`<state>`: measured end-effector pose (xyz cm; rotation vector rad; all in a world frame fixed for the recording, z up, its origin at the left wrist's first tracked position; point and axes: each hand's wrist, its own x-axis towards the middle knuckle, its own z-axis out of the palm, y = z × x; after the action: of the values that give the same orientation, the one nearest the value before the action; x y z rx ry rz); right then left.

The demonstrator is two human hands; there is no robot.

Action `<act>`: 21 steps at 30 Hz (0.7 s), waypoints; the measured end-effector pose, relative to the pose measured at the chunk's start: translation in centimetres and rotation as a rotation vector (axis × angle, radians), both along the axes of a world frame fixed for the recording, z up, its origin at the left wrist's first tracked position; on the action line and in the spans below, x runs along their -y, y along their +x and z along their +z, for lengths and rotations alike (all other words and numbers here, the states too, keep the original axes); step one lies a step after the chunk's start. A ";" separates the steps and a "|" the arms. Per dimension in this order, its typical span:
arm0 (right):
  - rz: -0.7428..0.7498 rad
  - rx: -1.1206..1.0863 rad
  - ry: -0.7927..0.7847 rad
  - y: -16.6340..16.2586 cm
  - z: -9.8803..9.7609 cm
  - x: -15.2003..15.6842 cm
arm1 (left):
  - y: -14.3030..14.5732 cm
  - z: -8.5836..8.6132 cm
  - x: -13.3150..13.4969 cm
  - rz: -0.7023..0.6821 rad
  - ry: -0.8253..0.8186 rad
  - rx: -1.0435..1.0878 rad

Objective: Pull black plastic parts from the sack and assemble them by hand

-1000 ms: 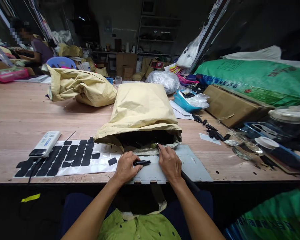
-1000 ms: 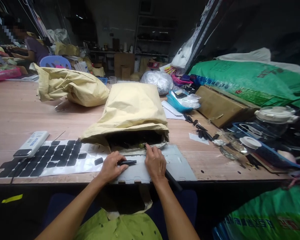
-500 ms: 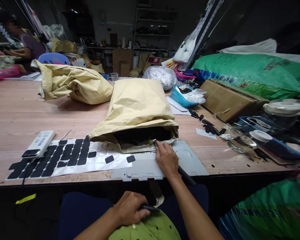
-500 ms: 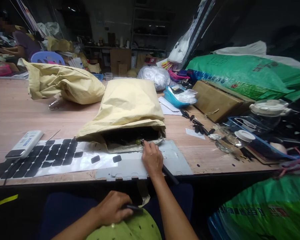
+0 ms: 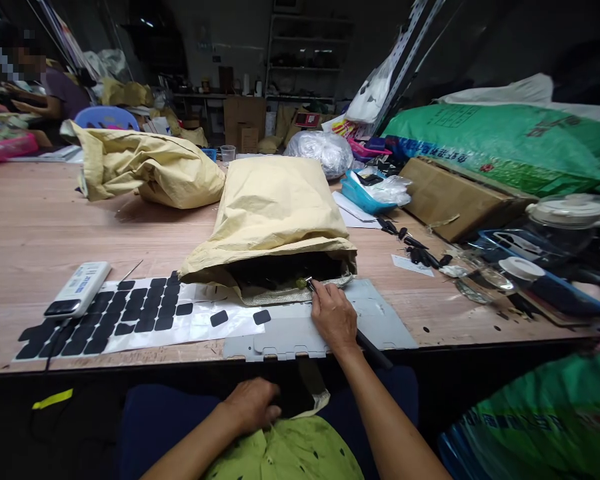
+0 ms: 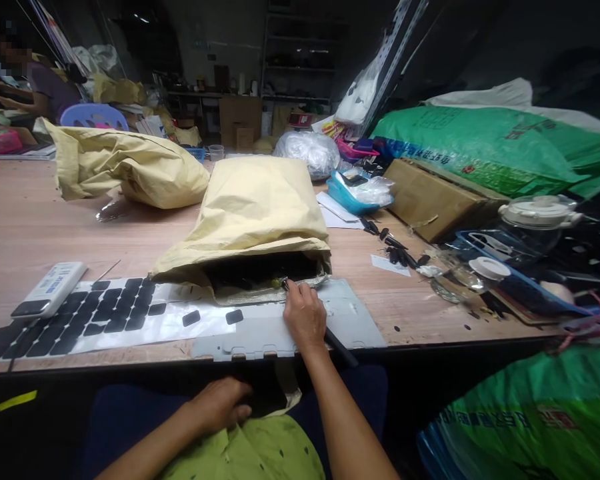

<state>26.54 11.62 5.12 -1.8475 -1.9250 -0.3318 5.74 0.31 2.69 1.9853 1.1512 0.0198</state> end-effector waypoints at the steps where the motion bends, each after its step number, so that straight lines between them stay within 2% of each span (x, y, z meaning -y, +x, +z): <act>1: 0.000 0.002 -0.005 0.0 0.0 0.0 | 0.4 1.8 -0.3 -0.088 -0.019 0.013; 3: -0.001 0.008 -0.009 0.0 0.1 0.0 | 0.8 5.8 -1.7 -0.251 -0.033 0.197; 4: -0.002 0.011 -0.009 0.0 0.1 0.0 | 0.9 7.5 -2.7 -0.290 -0.037 0.309; 5: -0.003 0.013 -0.008 -0.1 0.1 0.0 | 0.8 9.0 -4.0 -0.284 -0.026 0.396; 7: -0.004 0.015 -0.006 -0.1 0.1 0.0 | 0.4 10.7 -6.9 -0.112 0.141 0.420; 10: -0.004 0.016 -0.004 -0.1 0.1 0.0 | -0.6 10.4 -11.5 0.311 0.472 0.194; 12: -0.003 0.012 0.001 -0.1 0.0 0.0 | -1.2 9.3 -13.8 0.442 0.505 0.017; 16: -0.007 0.002 0.002 -0.1 0.1 -0.1 | -1.8 7.5 -15.6 0.417 0.385 -0.131; 21: -0.012 -0.001 -0.011 -0.1 0.1 -0.1 | -1.7 6.9 -15.2 0.351 0.470 -0.166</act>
<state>26.45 11.72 5.20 -1.8670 -1.9189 -0.3246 4.07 15.50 9.58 2.1847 1.7165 0.3405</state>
